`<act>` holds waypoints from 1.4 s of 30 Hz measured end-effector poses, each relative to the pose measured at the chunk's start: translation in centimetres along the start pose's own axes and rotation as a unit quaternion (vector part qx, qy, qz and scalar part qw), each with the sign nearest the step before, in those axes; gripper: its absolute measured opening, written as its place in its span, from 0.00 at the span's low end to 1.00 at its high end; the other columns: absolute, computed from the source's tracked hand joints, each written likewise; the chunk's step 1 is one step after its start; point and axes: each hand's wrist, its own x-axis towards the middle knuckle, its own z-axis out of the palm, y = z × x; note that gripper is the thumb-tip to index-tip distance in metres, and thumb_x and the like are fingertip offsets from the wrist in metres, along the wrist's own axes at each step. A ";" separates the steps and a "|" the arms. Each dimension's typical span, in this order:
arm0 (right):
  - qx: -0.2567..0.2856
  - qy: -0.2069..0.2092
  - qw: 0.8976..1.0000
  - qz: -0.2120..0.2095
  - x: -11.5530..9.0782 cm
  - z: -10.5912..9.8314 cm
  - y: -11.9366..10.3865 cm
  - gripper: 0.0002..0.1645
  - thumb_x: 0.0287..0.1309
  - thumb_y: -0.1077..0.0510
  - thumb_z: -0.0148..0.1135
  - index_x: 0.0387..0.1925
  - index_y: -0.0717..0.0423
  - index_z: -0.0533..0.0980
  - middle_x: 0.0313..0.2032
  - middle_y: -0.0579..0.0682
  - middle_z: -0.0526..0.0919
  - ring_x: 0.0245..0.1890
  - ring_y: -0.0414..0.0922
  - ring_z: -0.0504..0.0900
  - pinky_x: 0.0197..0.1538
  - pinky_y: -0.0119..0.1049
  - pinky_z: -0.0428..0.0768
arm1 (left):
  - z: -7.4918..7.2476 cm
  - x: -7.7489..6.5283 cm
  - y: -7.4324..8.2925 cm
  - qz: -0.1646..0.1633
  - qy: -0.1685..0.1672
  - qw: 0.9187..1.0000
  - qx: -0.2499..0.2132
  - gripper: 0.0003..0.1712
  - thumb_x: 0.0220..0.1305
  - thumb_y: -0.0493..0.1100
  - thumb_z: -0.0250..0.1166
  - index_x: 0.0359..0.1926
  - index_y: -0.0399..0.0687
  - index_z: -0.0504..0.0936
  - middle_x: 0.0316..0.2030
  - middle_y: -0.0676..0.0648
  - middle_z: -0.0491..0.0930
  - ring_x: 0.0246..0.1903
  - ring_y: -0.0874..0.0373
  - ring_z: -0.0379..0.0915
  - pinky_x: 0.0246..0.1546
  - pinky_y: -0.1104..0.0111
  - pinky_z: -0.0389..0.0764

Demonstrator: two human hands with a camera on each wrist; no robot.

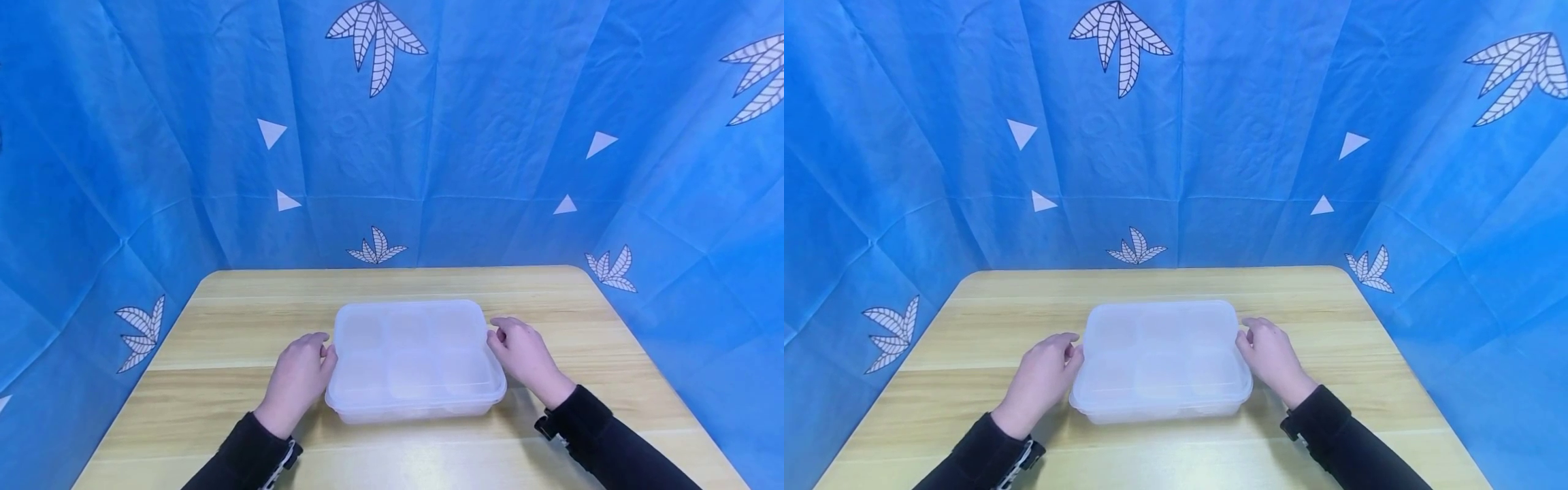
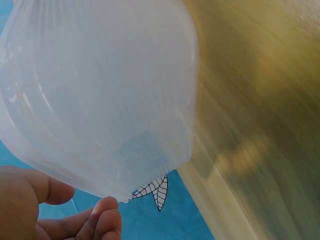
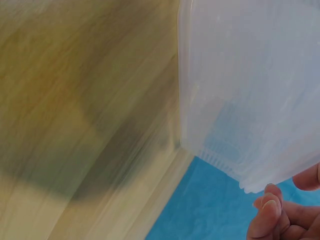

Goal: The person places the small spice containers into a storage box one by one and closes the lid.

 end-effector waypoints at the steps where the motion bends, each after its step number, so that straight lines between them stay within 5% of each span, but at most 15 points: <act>1: -0.001 -0.001 1.000 -0.001 0.0 0.1 0.0 0.19 0.65 0.60 0.58 0.51 0.72 0.79 0.24 0.47 0.73 0.21 0.41 0.68 0.35 0.41 0.75 | 0.0 0.0 0.1 -0.001 -0.002 1.000 0.000 0.17 0.66 0.39 0.62 0.50 0.29 0.82 0.28 0.46 0.78 0.25 0.56 0.70 0.30 0.63 0.77; 14: -0.001 -0.015 1.000 0.004 -0.1 0.4 -0.4 0.20 0.65 0.60 0.58 0.52 0.72 0.79 0.23 0.45 0.74 0.23 0.41 0.70 0.34 0.40 0.75 | 0.6 0.0 0.1 0.017 0.002 1.000 -0.007 0.07 0.66 0.39 0.64 0.33 0.38 0.81 0.21 0.50 0.70 0.22 0.56 0.66 0.26 0.66 0.71; 20: 0.000 -0.010 1.000 -0.004 -0.1 0.5 -0.4 0.19 0.65 0.61 0.57 0.51 0.72 0.79 0.21 0.44 0.72 0.21 0.40 0.69 0.34 0.40 0.75 | 0.7 0.1 0.2 0.026 0.009 1.000 -0.004 0.10 0.65 0.37 0.64 0.26 0.43 0.75 0.19 0.52 0.66 0.21 0.57 0.63 0.23 0.68 0.68; 42: 0.001 0.002 1.000 -0.019 -0.3 0.3 -0.5 0.17 0.64 0.63 0.57 0.49 0.71 0.80 0.21 0.45 0.72 0.20 0.40 0.68 0.30 0.37 0.73 | 0.7 -0.2 0.1 0.033 0.024 0.999 0.006 0.08 0.63 0.35 0.63 0.27 0.42 0.76 0.20 0.51 0.67 0.21 0.56 0.64 0.24 0.67 0.69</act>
